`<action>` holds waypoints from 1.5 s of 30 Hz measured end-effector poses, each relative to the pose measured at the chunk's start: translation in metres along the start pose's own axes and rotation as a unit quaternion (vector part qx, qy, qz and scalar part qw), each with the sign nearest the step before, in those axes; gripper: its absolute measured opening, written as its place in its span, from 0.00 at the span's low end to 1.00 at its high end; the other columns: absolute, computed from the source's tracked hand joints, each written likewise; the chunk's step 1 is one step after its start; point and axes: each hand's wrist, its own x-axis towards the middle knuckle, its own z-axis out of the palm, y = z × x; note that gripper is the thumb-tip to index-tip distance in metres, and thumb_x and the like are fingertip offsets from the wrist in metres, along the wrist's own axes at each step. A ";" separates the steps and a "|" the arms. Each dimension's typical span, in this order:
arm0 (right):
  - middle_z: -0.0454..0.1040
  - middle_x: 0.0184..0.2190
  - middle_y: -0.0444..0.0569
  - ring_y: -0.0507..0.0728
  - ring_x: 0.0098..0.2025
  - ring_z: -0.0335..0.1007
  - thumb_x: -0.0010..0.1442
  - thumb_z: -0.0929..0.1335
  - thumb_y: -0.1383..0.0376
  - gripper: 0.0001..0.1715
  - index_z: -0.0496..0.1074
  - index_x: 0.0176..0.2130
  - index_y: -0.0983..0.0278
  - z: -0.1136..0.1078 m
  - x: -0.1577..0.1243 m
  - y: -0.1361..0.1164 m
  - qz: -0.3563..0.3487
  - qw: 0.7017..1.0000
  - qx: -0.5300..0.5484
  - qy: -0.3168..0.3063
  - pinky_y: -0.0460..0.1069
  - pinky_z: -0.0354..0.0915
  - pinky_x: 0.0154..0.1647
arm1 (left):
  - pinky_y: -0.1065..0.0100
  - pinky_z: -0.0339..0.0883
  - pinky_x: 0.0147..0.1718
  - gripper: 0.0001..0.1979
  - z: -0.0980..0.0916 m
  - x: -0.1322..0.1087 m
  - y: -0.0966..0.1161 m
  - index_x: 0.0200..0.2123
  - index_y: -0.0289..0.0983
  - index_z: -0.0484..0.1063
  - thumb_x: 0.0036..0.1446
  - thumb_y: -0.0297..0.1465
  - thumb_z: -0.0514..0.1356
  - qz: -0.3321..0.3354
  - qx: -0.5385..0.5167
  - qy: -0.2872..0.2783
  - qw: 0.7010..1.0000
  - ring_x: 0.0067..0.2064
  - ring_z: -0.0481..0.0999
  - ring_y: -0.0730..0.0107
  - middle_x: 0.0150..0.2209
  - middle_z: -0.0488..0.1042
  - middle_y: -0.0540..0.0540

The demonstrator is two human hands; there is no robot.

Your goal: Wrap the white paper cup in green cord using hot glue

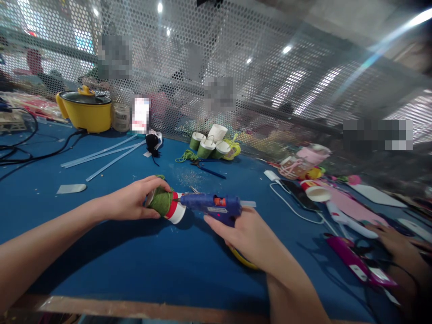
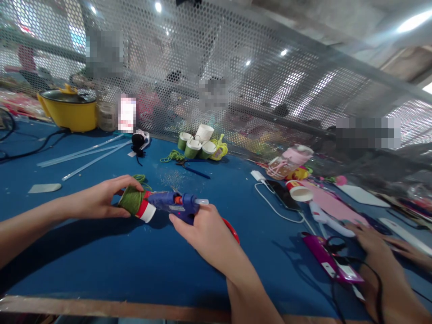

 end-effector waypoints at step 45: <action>0.60 0.09 0.39 0.51 0.17 0.58 0.54 0.64 0.60 0.23 0.59 0.12 0.60 0.003 -0.002 0.003 -0.005 1.000 0.006 -0.019 0.46 0.61 0.23 | 0.67 0.65 0.35 0.22 0.000 0.002 -0.002 0.46 0.37 0.63 0.47 0.34 0.62 -0.057 -0.022 0.011 0.998 0.40 0.71 0.63 0.45 0.69 0.43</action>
